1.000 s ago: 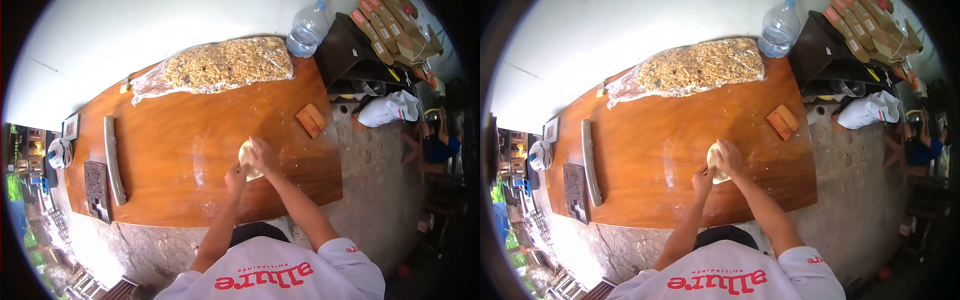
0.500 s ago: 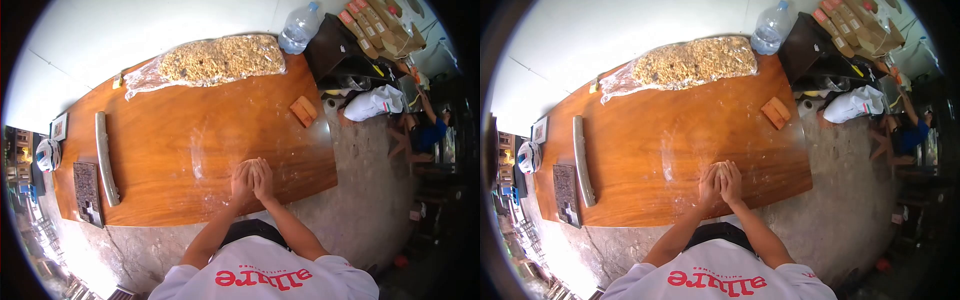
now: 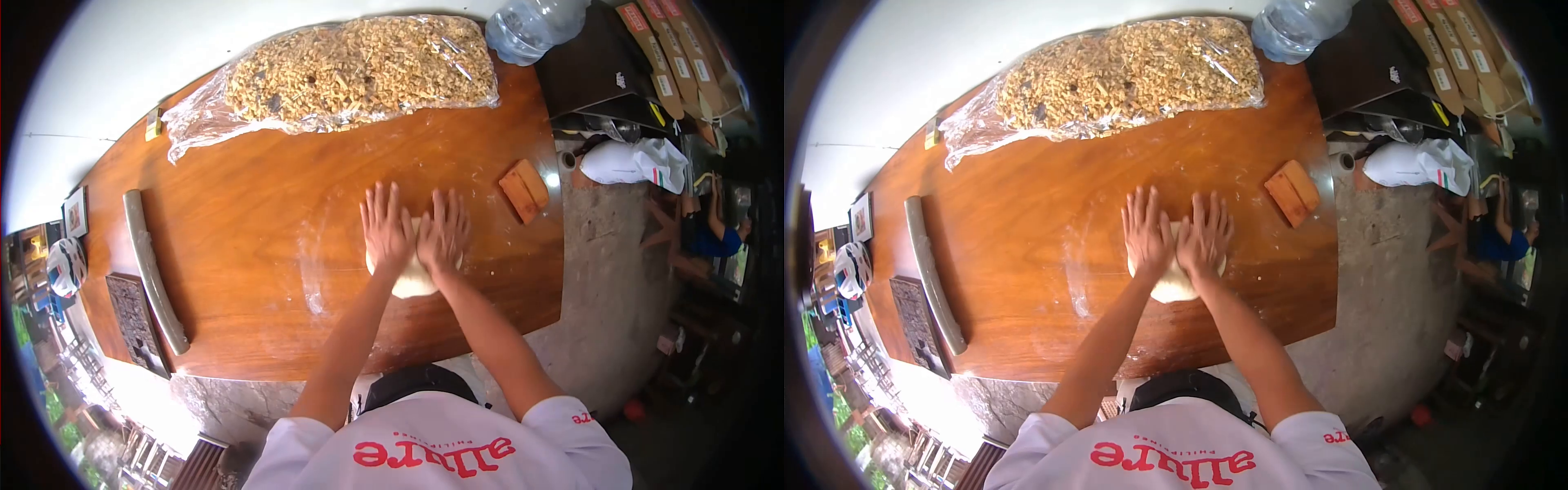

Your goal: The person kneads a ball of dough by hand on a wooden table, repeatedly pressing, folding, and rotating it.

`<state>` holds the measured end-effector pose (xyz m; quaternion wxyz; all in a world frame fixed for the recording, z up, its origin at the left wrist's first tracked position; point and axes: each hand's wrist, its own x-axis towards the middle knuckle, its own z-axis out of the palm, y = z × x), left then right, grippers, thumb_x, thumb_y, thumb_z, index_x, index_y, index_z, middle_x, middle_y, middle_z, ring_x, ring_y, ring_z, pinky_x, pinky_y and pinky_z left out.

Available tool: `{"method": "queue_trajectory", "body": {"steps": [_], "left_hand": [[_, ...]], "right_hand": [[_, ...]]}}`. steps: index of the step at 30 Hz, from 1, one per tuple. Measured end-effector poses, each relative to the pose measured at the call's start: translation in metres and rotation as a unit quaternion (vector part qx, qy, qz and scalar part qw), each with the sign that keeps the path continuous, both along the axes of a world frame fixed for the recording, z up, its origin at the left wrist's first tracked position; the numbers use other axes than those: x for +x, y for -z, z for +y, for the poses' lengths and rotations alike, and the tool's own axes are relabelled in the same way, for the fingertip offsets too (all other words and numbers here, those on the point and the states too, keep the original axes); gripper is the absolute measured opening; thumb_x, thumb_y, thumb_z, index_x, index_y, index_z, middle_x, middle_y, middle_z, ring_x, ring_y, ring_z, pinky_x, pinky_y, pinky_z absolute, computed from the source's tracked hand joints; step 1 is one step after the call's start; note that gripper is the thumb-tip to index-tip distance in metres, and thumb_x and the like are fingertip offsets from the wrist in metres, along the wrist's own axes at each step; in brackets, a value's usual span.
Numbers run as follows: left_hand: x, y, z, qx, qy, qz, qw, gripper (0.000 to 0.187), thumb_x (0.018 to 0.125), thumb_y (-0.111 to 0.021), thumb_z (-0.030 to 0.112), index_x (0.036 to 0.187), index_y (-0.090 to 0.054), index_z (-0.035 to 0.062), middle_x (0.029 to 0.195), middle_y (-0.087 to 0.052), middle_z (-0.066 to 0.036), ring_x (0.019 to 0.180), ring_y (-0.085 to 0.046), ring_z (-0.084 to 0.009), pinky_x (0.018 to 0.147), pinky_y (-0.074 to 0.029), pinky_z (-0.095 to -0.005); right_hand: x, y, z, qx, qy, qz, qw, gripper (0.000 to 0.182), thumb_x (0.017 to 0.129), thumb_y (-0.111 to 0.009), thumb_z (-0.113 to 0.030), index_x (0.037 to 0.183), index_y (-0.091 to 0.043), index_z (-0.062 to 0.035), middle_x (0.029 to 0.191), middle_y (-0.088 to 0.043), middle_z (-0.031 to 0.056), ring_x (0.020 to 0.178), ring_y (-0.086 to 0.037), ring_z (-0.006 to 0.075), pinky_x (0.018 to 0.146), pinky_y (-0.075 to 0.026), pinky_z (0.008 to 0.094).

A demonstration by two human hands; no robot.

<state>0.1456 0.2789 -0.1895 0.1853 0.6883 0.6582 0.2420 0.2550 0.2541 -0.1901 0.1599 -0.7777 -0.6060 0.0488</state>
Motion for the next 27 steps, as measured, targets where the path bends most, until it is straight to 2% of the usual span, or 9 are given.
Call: {"method": "queue_trajectory", "body": {"steps": [6, 8, 10, 12, 14, 17, 18, 22, 27], "left_hand": [[0.001, 0.006, 0.072, 0.064, -0.070, -0.080, 0.992, 0.052, 0.107, -0.040, 0.039, 0.149, -0.049, 0.0088, 0.157, -0.040, -0.021, 0.148, -0.033, -0.0421, 0.122, -0.026, -0.0482], [-0.006, -0.004, 0.044, -0.088, 0.035, -0.235, 0.967, 0.050, 0.107, -0.042, 0.039, 0.145, -0.054, 0.0071, 0.150, -0.049, -0.023, 0.142, -0.041, -0.0447, 0.117, -0.037, -0.0449], [-0.007, -0.001, 0.004, -0.081, 0.058, -0.191, 0.976, 0.044, 0.107, -0.047, 0.031, 0.139, -0.058, 0.0026, 0.129, -0.064, -0.024, 0.127, -0.056, -0.0458, 0.106, -0.046, -0.0436], [0.000, -0.031, -0.041, -0.078, -0.019, -0.168, 0.983, 0.043, 0.105, -0.052, 0.029, 0.135, -0.061, 0.0005, 0.122, -0.066, -0.024, 0.116, -0.062, -0.0431, 0.099, -0.049, -0.0461], [0.010, -0.028, -0.088, -0.060, -0.133, -0.146, 0.978, 0.043, 0.102, -0.057, 0.029, 0.132, -0.062, -0.0014, 0.114, -0.066, -0.026, 0.103, -0.064, -0.0415, 0.092, -0.050, -0.0483], [0.009, -0.025, -0.141, -0.057, -0.206, -0.156, 0.964, 0.043, 0.102, -0.058, 0.031, 0.127, -0.063, -0.0035, 0.108, -0.067, -0.025, 0.098, -0.065, -0.0354, 0.088, -0.051, -0.0456], [-0.001, -0.029, -0.153, -0.106, -0.213, -0.230, 0.944, 0.042, 0.102, -0.059, 0.031, 0.125, -0.063, -0.0038, 0.105, -0.067, -0.022, 0.096, -0.065, -0.0309, 0.086, -0.051, -0.0431], [-0.041, -0.021, -0.164, -0.030, -0.313, -0.374, 0.873, 0.039, 0.102, -0.059, 0.030, 0.122, -0.061, -0.0038, 0.101, -0.066, -0.017, 0.092, -0.062, -0.0178, 0.082, -0.051, -0.0347], [-0.041, -0.033, -0.151, -0.090, -0.040, -0.391, 0.915, 0.040, 0.100, -0.060, 0.028, 0.127, -0.061, -0.0012, 0.116, -0.068, -0.017, 0.105, -0.064, -0.0258, 0.092, -0.051, -0.0378]], "right_hand": [[0.017, 0.002, 0.117, 0.116, -0.041, 0.064, 0.990, 0.047, 0.093, -0.054, -0.024, 0.139, -0.056, -0.0114, 0.152, -0.046, 0.0206, 0.144, -0.037, 0.0410, 0.117, -0.028, 0.0561], [0.030, 0.031, 0.138, 0.101, -0.116, 0.245, 0.957, 0.044, 0.091, -0.057, -0.025, 0.132, -0.062, -0.0090, 0.134, -0.061, 0.0201, 0.138, -0.046, 0.0399, 0.117, -0.030, 0.0531], [0.054, 0.052, 0.145, 0.218, -0.168, 0.323, 0.906, 0.039, 0.095, -0.056, -0.026, 0.127, -0.066, -0.0065, 0.117, -0.071, 0.0167, 0.122, -0.061, 0.0339, 0.109, -0.043, 0.0473], [0.069, -0.017, 0.121, 0.036, 0.020, 0.705, 0.708, 0.033, 0.100, -0.052, -0.022, 0.123, -0.068, -0.0031, 0.114, -0.072, 0.0137, 0.108, -0.069, 0.0263, 0.096, -0.054, 0.0379], [0.082, 0.010, 0.094, 0.024, -0.065, 0.534, 0.843, 0.031, 0.103, -0.051, -0.016, 0.124, -0.067, 0.0004, 0.115, -0.072, 0.0106, 0.105, -0.069, 0.0201, 0.093, -0.054, 0.0316], [0.052, 0.002, 0.018, -0.136, -0.171, 0.391, 0.894, 0.034, 0.104, -0.052, -0.026, 0.123, -0.068, -0.0023, 0.127, -0.069, 0.0161, 0.117, -0.065, 0.0317, 0.103, -0.050, 0.0414], [0.029, 0.003, -0.016, -0.046, -0.211, 0.294, 0.931, 0.036, 0.104, -0.052, -0.030, 0.121, -0.068, -0.0023, 0.127, -0.068, 0.0163, 0.119, -0.063, 0.0354, 0.104, -0.048, 0.0447], [-0.002, -0.044, -0.104, 0.067, -0.204, 0.305, 0.928, 0.029, 0.100, -0.057, -0.022, 0.119, -0.067, -0.0023, 0.125, -0.066, 0.0200, 0.121, -0.059, 0.0386, 0.102, -0.048, 0.0485], [-0.006, -0.074, -0.207, 0.109, -0.238, 0.281, 0.923, 0.030, 0.100, -0.055, -0.023, 0.119, -0.061, 0.0000, 0.133, -0.056, 0.0244, 0.124, -0.053, 0.0465, 0.107, -0.042, 0.0535]]}}
